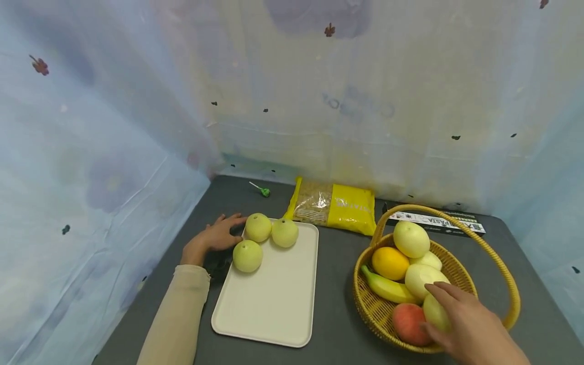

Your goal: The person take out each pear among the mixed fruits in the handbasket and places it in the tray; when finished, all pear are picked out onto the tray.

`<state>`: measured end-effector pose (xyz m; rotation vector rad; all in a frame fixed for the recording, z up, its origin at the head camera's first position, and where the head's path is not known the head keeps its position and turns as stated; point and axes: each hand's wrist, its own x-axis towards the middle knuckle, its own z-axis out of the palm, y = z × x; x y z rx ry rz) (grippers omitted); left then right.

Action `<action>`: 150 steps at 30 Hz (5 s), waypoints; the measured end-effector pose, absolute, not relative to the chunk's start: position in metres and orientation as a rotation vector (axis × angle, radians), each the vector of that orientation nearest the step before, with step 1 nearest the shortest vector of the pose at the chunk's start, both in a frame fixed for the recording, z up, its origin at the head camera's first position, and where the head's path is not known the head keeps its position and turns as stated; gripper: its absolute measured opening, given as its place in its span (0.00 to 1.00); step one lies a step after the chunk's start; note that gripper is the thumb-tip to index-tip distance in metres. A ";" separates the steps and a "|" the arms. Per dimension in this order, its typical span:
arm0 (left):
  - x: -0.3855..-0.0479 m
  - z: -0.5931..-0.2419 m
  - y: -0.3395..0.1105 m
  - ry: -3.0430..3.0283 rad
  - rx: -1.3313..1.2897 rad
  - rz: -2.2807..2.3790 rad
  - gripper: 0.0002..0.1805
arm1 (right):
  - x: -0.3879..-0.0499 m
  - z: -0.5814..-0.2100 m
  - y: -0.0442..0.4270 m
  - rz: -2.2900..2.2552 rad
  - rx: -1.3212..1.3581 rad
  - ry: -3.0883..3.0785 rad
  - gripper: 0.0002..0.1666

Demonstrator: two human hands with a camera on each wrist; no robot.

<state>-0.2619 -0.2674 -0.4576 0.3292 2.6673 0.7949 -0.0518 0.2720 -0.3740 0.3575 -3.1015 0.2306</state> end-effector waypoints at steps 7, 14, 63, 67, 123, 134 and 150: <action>-0.262 -0.460 -0.267 2.669 0.322 0.801 0.39 | -0.057 -0.381 0.275 0.220 0.284 -3.276 0.47; -0.261 -0.458 -0.267 2.670 0.315 0.807 0.38 | -0.056 -0.378 0.270 0.275 0.243 -3.223 0.49; -0.260 -0.464 -0.268 2.706 0.341 0.810 0.38 | -0.067 -0.415 0.254 0.487 0.466 -2.871 0.50; -0.259 -0.466 -0.269 2.711 0.333 0.803 0.38 | -0.070 -0.417 0.250 0.483 0.479 -2.875 0.50; -0.265 -0.461 -0.271 2.684 0.359 0.787 0.39 | -0.120 -0.393 0.131 1.578 0.703 -2.470 0.47; -0.265 -0.458 -0.269 2.678 0.365 0.761 0.39 | -0.140 -0.411 0.081 1.730 0.750 -2.440 0.47; -0.265 -0.459 -0.270 2.676 0.372 0.769 0.38 | -0.163 -0.462 0.043 1.804 0.634 -2.518 0.44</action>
